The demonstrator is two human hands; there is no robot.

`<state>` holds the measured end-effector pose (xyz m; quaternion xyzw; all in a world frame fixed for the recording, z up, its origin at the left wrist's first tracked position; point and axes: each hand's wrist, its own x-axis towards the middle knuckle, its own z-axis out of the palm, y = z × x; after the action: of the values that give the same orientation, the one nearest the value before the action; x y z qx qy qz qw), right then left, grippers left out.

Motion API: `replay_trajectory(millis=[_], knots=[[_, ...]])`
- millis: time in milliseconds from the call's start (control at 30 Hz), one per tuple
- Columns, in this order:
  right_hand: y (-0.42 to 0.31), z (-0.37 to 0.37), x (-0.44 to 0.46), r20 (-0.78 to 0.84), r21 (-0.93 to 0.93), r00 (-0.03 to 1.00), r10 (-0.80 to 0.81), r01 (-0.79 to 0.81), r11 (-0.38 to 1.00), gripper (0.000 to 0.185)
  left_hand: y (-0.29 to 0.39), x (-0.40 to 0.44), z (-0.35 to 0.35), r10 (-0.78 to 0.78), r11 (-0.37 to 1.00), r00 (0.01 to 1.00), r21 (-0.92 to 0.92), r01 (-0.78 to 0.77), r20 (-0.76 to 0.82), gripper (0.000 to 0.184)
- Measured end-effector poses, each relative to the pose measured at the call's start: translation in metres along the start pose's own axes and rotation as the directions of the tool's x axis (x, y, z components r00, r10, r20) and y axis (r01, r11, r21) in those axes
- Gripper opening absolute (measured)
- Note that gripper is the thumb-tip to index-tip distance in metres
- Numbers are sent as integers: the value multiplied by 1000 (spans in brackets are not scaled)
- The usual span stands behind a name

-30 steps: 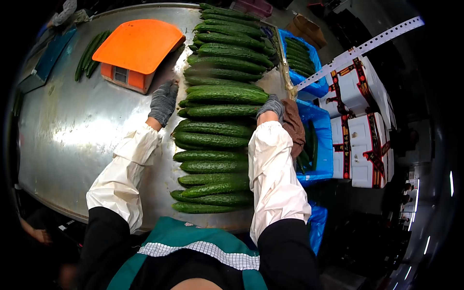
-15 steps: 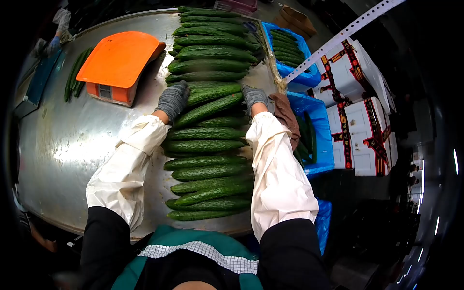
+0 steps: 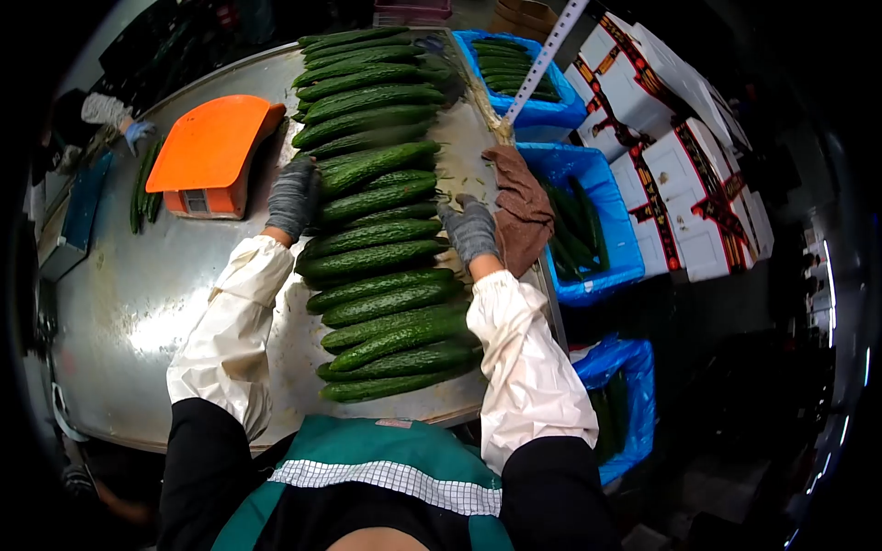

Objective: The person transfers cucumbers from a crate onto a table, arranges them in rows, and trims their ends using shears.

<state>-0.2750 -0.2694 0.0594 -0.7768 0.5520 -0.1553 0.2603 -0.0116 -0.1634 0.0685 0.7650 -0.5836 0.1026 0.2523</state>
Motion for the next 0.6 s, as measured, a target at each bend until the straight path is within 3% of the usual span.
replay_trajectory(millis=[67, 133, 167, 200, 267, 300, 333, 367, 400, 433, 467, 500, 533, 567, 600], knots=[[13, -10, -30, -24, 246, 1000, -3, 9, 969, 41, 14, -3, -8, 31, 989, 962, -133, -69, -270, 14], [24, -20, -68, 81, 475, 997, -5, -34, 880, 31, 62, -11, -27, 104, 952, 983, -269, -143, -154, 10], [53, -8, -77, 310, 807, 951, -25, -249, 536, 31, 91, -18, -30, 171, 916, 977, -346, -205, -127, 9], [82, 4, -88, 471, 882, 868, -156, -467, 65, 32, 130, -25, -46, 315, 861, 939, -375, -343, -135, 8], [41, -39, -150, 412, 777, 858, -306, -506, -374, 39, 194, -49, -54, 615, 738, 788, -360, -570, 15, 15], [40, -46, -170, 377, 796, 891, -252, -451, -405, 39, 215, -69, -39, 708, 642, 697, -309, -701, -109, 16], [45, -53, -189, 321, 525, 895, -308, -439, -729, 45, 237, -86, -28, 792, 547, 607, -372, -750, -60, 17], [57, -60, -206, 216, 156, 915, -341, -377, -913, 51, 263, -100, -25, 833, 493, 551, -401, -772, -38, 21], [76, -57, -220, 178, 172, 948, -263, -293, -941, 51, 286, -111, -22, 871, 435, 491, -431, -791, -22, 25], [106, -46, -231, 149, 273, 953, -264, -296, -915, 51, 302, -130, 2, 857, 459, 513, -400, -793, -35, 21], [130, -49, -247, 134, 369, 954, -270, -301, -879, 51, 324, -140, 3, 871, 465, 489, -414, -783, 54, 23], [129, -79, -265, 338, 579, 934, 116, -109, -808, 46, 349, -152, 7, 855, 504, 506, -421, -754, 115, 25], [154, -86, -279, 417, 533, 881, 224, -38, -845, 38, 372, -163, 9, 828, 553, 530, -419, -720, 183, 28], [172, -95, -296, 415, 509, 854, 315, 69, -858, 36, 395, -175, 11, 826, 559, 460, -376, -739, 326, 37], [189, -105, -315, 423, 481, 816, 395, 167, -861, 35, 417, -189, 15, 855, 508, 409, -360, -782, 318, 53]])
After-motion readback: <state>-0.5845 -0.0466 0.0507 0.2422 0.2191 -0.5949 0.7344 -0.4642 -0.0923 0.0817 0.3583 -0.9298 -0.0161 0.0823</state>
